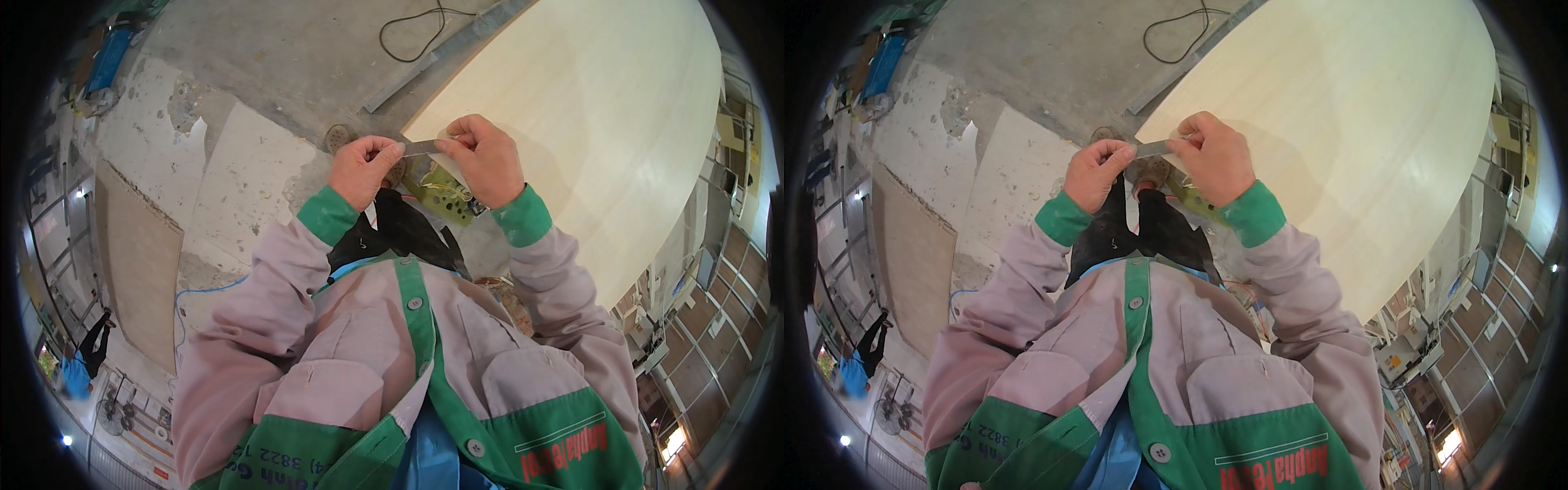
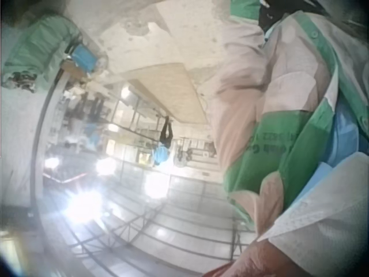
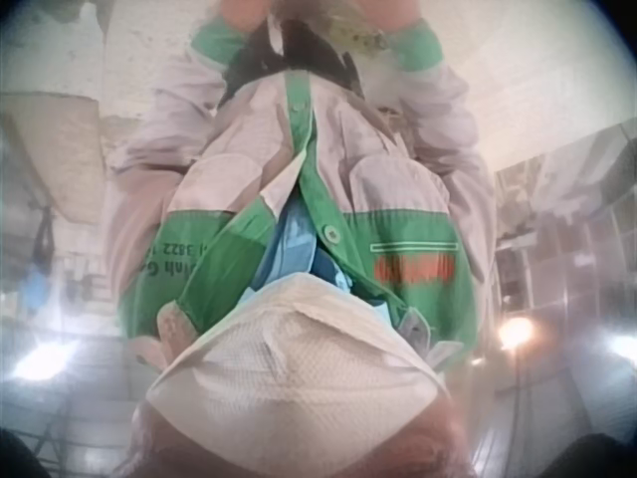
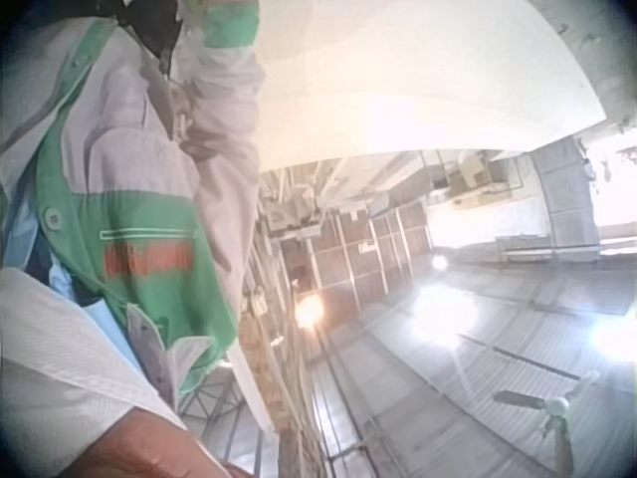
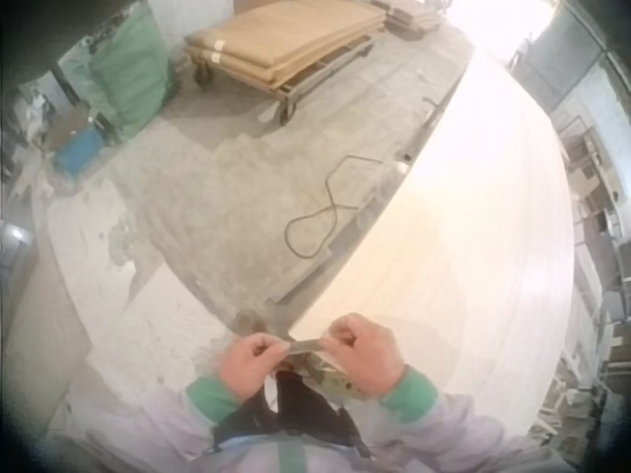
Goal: The person measures a large sheet of plywood with a tape measure and marks it with a pencil. They then use a utility knife to score the edge and apply glue from a bottle along the edge. Another person assists by holding the sheet steady.
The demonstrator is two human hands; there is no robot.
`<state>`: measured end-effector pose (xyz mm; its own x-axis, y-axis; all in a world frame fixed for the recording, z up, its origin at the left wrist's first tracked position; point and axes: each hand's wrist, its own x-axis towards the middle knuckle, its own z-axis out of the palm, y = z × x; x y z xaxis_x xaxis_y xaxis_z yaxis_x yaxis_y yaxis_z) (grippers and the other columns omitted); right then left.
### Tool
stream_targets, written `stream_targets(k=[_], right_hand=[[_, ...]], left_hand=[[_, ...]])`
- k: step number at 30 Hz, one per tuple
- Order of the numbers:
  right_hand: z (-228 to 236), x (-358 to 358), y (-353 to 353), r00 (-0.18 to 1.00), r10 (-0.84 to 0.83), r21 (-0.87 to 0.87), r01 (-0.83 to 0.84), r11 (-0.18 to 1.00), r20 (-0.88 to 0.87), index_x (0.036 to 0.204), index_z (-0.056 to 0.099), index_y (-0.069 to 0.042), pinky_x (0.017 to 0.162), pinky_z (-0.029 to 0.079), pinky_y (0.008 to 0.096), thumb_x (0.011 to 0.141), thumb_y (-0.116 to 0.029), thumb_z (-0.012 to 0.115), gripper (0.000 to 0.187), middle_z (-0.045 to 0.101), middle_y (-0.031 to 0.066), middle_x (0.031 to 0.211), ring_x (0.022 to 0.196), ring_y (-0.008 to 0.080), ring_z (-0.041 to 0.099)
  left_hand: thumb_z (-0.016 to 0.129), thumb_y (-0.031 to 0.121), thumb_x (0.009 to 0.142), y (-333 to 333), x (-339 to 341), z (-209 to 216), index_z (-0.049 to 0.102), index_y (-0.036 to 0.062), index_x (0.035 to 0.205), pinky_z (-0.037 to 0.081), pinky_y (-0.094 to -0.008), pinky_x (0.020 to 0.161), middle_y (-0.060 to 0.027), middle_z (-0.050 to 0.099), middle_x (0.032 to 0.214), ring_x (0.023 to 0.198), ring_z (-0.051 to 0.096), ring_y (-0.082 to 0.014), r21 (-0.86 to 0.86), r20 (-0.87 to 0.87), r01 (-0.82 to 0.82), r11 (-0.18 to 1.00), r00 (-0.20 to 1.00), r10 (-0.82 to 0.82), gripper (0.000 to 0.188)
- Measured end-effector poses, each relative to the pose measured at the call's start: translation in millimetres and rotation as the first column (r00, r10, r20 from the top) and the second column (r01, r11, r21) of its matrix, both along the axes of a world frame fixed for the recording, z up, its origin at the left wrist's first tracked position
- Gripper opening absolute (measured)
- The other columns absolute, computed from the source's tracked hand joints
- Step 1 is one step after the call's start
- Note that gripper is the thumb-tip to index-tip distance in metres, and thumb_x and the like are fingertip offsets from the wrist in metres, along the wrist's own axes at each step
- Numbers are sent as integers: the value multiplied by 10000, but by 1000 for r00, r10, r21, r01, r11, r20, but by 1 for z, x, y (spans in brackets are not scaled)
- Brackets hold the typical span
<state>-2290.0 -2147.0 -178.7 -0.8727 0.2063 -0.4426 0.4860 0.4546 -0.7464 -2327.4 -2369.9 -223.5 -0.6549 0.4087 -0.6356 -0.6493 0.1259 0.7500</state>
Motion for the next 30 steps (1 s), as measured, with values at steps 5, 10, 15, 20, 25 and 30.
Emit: stream_targets(k=[5,10,15,20,25,30], right_hand=[[0,-7,-10,1000,3,112,-4,994,14,1038,610,-3,704,559,418,890,-201,802,313,714,174,818,762,320,717],[1,-19,-16,997,-5,158,-7,987,72,1002,557,-13,706,554,428,869,-194,822,347,688,174,814,791,335,714],[-5,-21,-20,1000,-23,146,23,989,-3,981,537,-20,692,542,436,861,-177,832,355,670,175,795,768,336,699],[-7,-23,-22,995,-48,155,62,986,-89,1015,559,-28,686,539,443,884,-172,813,320,670,167,796,762,345,691],[-6,-29,-10,886,210,273,-99,957,-413,1104,698,-55,745,548,441,902,-145,785,238,692,131,867,877,327,696],[-6,-21,-7,830,311,305,-180,935,-463,1050,771,-73,782,557,421,927,-149,749,147,708,120,899,900,310,688]], left_hand=[[764,271,998,-3,-13,-1,756,17,1033,406,-229,642,62,630,827,722,503,-42,-90,-142,-11,996,990,-2,257],[776,266,981,-7,-24,-3,770,8,1037,419,-232,649,46,657,849,734,519,-44,-131,-62,24,991,998,-33,264],[783,288,970,-11,-34,-8,772,0,1043,437,-236,656,37,670,849,743,530,-47,-141,-89,34,989,995,-47,298],[780,276,966,-6,-43,-10,771,2,1039,468,-255,646,19,677,860,748,576,-64,-229,-147,67,971,984,-103,284],[756,346,991,-6,-79,-10,748,21,1069,426,-236,616,44,624,848,677,503,-63,4,137,113,994,984,-113,334],[744,416,998,-12,-88,-3,752,33,1072,420,-235,623,34,636,865,685,491,-66,109,199,226,968,949,-244,390]])
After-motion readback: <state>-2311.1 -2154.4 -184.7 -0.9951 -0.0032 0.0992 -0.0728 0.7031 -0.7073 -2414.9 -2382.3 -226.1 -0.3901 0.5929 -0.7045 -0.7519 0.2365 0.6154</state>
